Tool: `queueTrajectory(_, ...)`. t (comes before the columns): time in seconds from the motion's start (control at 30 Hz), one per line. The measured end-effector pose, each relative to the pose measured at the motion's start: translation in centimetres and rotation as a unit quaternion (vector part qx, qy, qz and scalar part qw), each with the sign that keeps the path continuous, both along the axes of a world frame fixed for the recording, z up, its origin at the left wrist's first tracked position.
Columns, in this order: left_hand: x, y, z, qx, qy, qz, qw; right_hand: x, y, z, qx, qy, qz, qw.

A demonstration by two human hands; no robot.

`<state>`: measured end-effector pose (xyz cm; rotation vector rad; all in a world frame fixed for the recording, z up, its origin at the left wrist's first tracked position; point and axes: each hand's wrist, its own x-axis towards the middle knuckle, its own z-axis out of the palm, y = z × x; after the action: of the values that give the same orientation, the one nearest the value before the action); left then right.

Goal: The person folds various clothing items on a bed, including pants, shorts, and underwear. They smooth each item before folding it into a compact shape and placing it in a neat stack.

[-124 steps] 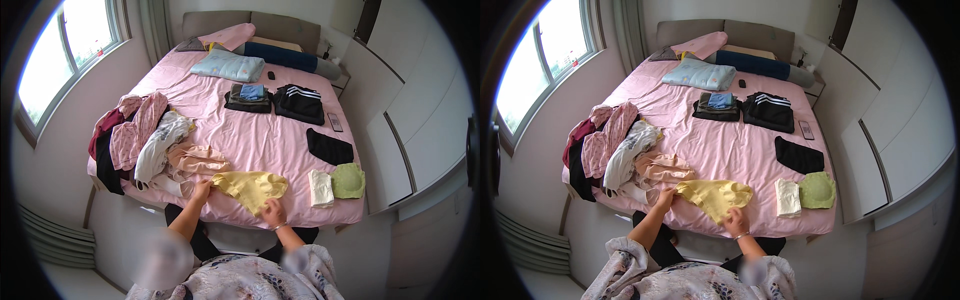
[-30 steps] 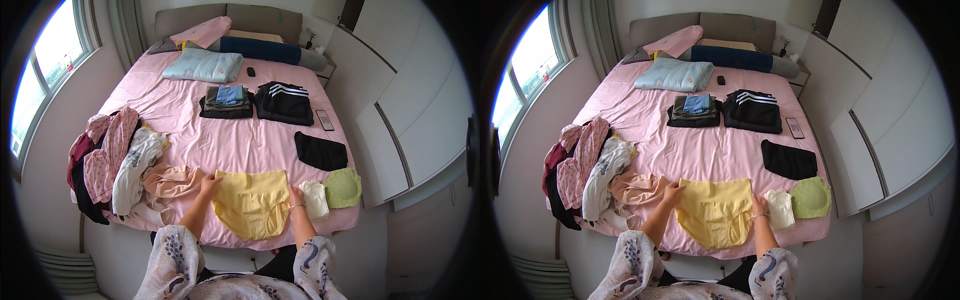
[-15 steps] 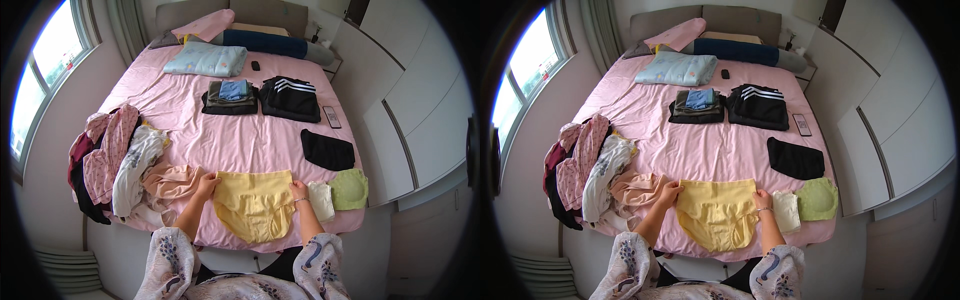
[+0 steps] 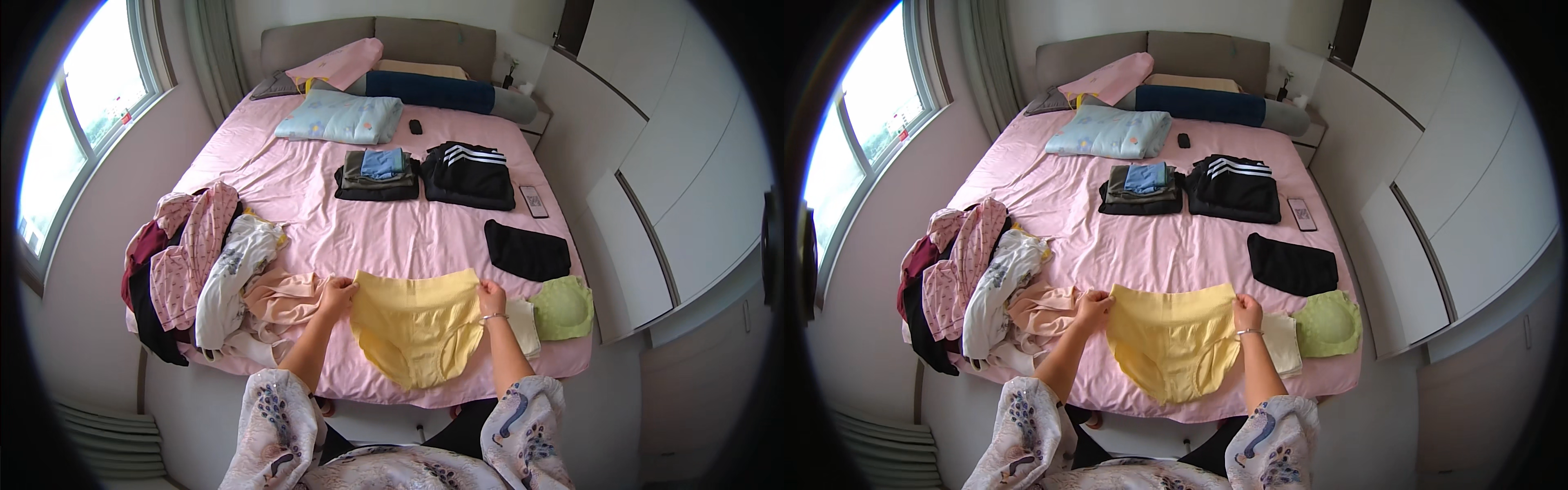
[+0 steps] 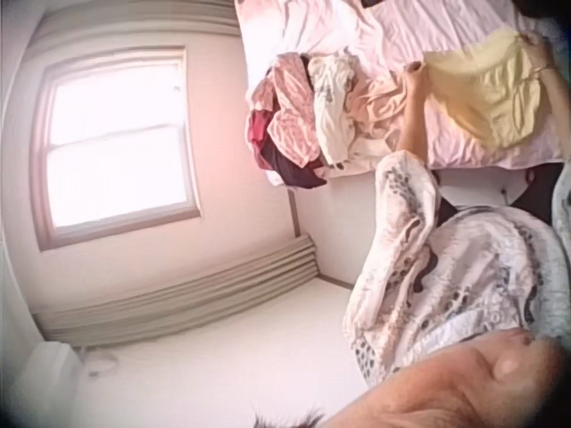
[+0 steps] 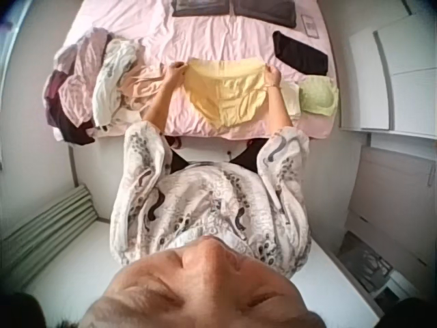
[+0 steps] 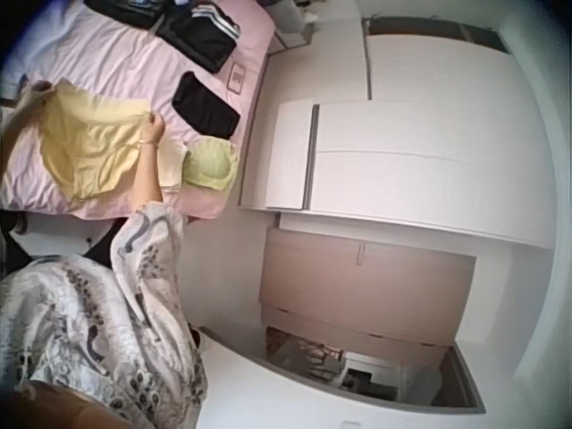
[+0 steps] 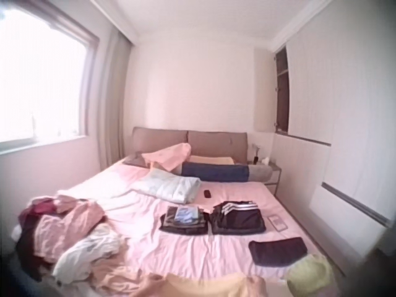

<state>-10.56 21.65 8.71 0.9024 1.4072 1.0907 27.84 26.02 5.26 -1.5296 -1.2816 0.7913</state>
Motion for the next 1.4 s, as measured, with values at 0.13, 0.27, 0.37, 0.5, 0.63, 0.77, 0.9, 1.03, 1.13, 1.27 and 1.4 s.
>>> queueTrajectory(0.13,-1.0,-0.1,3.5,0.001,-0.069,0.028,0.997,-1.3,2.0,6.7,0.051,-0.032,-0.008,0.998)
queueTrajectory(0.27,-0.7,-3.8,4.0,-0.036,-0.132,0.064,0.989,-3.1,3.0,9.1,0.124,-0.087,-0.015,0.988)
queueTrajectory(0.37,-0.8,-7.1,0.3,-0.070,-0.222,0.098,0.967,-5.1,2.5,5.2,0.122,-0.020,-0.009,0.992)
queueTrajectory(0.5,0.6,-14.1,-6.9,-0.139,-0.344,0.098,0.923,-9.8,-7.0,-2.7,-0.075,-0.003,0.233,0.970)
queueTrajectory(0.63,6.2,-21.6,-5.3,-0.247,-0.433,0.045,0.866,-13.9,-19.2,-0.3,-0.462,0.140,0.279,0.830)
queueTrajectory(0.77,7.8,-22.3,-3.8,-0.271,-0.222,-0.081,0.933,-13.3,-21.0,-4.4,-0.403,0.396,0.194,0.802)
queueTrajectory(0.9,3.6,-17.1,-5.8,-0.097,-0.010,-0.041,0.994,-11.6,-20.1,-5.0,-0.379,0.421,0.219,0.794)
queueTrajectory(1.03,2.4,-7.5,-5.9,0.088,0.300,0.008,0.950,-11.0,-20.7,-4.4,-0.379,0.406,0.179,0.812)
queueTrajectory(1.13,3.3,-1.1,-5.1,0.031,0.168,0.006,0.985,-13.0,-22.2,-1.4,-0.354,0.376,0.185,0.836)
queueTrajectory(1.27,5.7,4.2,-6.3,0.132,0.321,-0.059,0.936,-14.1,-23.4,-3.9,-0.508,0.357,0.287,0.730)
queueTrajectory(1.4,5.2,5.8,-5.9,0.037,0.312,-0.188,0.930,-14.4,-23.0,-3.9,-0.451,0.463,0.237,0.725)
